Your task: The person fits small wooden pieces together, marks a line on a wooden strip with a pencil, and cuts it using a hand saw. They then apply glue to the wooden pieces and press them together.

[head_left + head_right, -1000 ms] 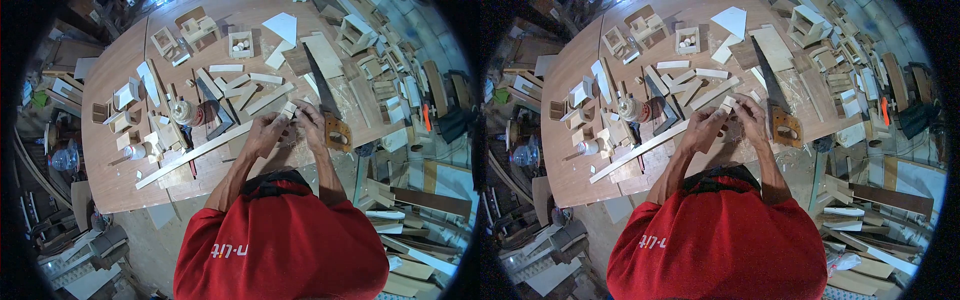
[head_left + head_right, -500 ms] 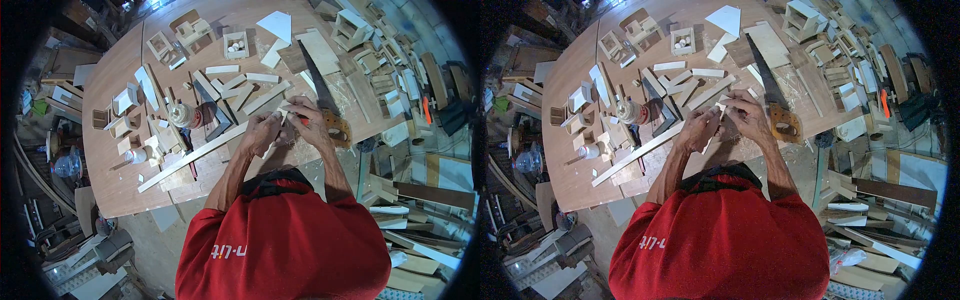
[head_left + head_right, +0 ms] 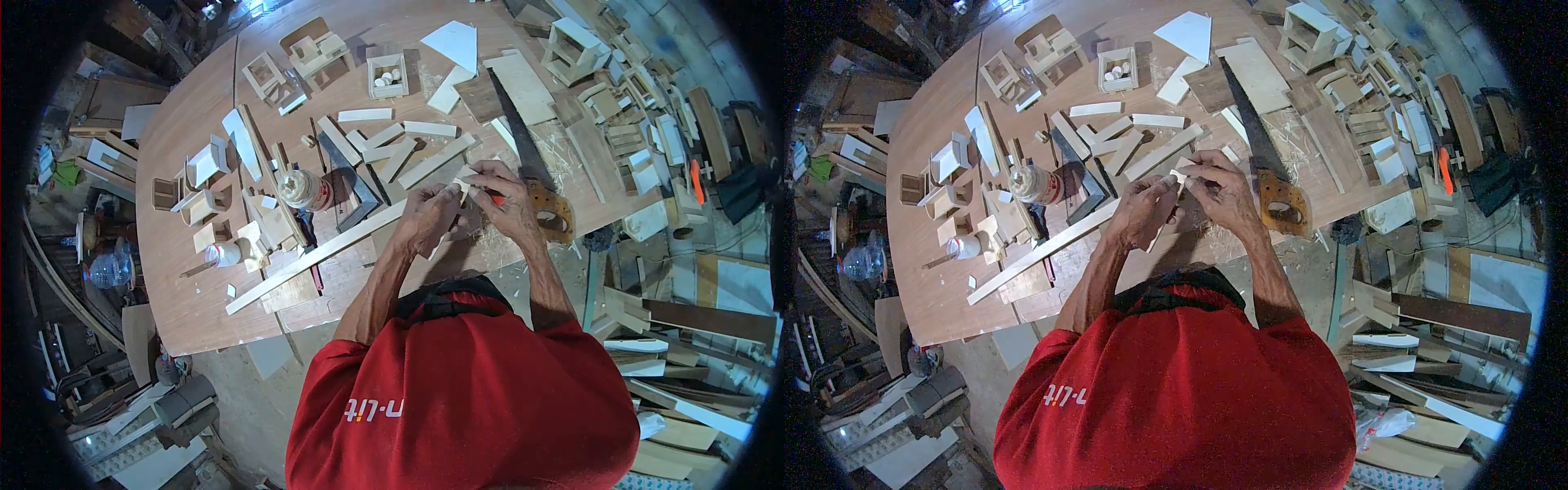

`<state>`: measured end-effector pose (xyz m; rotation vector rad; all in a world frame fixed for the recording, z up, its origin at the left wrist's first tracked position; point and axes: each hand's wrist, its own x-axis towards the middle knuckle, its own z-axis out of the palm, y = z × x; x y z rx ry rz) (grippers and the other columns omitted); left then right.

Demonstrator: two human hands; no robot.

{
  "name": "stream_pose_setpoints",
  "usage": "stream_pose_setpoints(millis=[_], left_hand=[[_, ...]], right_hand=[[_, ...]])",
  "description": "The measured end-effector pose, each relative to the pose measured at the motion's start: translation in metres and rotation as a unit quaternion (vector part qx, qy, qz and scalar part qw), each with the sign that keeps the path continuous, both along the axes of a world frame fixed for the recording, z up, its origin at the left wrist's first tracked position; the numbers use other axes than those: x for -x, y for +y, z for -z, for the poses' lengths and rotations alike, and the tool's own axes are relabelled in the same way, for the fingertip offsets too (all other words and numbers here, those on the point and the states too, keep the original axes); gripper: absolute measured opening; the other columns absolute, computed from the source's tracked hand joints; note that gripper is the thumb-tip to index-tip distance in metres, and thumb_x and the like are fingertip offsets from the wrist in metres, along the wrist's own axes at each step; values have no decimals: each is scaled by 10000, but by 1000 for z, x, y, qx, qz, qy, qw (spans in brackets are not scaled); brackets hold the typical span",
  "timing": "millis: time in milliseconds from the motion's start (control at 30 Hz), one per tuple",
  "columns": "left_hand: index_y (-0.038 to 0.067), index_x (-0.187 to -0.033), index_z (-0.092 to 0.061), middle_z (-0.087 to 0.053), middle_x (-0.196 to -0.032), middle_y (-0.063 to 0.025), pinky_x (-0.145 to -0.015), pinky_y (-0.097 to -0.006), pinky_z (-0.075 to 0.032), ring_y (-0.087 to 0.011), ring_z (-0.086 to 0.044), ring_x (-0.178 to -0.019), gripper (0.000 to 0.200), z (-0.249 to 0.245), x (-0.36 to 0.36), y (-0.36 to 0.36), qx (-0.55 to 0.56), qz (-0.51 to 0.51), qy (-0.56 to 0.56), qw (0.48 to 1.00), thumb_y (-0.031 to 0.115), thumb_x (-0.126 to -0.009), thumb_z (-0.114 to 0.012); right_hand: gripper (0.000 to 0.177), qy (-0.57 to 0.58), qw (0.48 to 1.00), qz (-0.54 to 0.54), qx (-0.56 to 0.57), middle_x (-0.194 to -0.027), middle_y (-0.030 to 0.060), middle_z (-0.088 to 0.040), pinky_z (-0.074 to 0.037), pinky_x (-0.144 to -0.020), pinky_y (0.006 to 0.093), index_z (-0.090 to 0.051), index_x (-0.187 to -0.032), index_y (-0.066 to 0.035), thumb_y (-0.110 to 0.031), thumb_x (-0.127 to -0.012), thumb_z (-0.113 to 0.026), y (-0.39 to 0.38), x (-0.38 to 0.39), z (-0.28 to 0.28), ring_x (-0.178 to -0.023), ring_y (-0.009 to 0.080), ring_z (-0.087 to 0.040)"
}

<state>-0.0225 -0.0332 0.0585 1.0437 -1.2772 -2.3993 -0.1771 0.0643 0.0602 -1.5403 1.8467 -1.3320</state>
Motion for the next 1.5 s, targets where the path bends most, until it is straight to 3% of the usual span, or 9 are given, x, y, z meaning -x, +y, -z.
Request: stream_pose_setpoints(millis=[300,467,600,667,767,967,1500], left_hand=[[-22,-933,-617,-592,-756,-66,-553,-257,-473,-137,-573,-613,291,2,-1,-3,34,39,-23,998,259,-943,-547],[-36,-992,-636,-626,-793,-90,-571,-278,-480,-149,-613,-638,343,-6,0,3,216,50,-45,974,296,-927,-577],[-41,-1022,-639,-641,-814,-91,-580,-289,-489,-159,-624,-658,347,6,0,2,260,53,-46,963,287,-924,-583],[-50,-1039,-636,-658,-813,-108,-590,-300,-496,-163,-632,-668,349,18,0,1,377,56,-56,923,274,-913,-599],[-65,-1053,-627,-665,-793,-144,-600,-314,-499,-170,-627,-665,371,-1,0,3,398,67,-114,908,269,-892,-623],[-82,-1046,-621,-657,-774,-194,-599,-332,-492,-190,-619,-647,408,-3,-2,6,495,32,-88,864,282,-863,-644],[-87,-1043,-625,-671,-794,-200,-610,-321,-507,-198,-648,-669,411,4,-2,6,488,30,-87,868,282,-864,-644]], right_hand=[[216,-8,1000,4,4,-1117,103,-576,-539,-761,282,-689,-1022,-40,-38,-807,-663,2,-1,2,-998,202,-598],[305,-68,997,41,-8,-1160,113,-577,-527,-797,288,-634,-1123,-31,-44,-818,-652,5,-6,0,-1012,207,-598],[355,-62,997,38,-7,-1177,130,-585,-509,-836,296,-589,-1182,-15,-52,-832,-639,5,-5,1,-1013,197,-601],[355,-92,995,38,-21,-1176,135,-588,-505,-843,298,-587,-1184,-10,-53,-835,-636,5,-6,0,-1013,194,-602],[357,-103,994,32,-6,-1172,132,-594,-506,-844,296,-589,-1190,-20,-59,-838,-637,5,-5,6,-1008,187,-604],[370,-115,992,42,-19,-1167,119,-605,-500,-858,293,-593,-1199,-40,-81,-837,-657,8,-5,11,-1002,177,-605],[373,-138,989,50,-26,-1121,101,-619,-507,-813,270,-601,-1195,-35,-77,-832,-674,9,-7,10,-927,158,-617]])
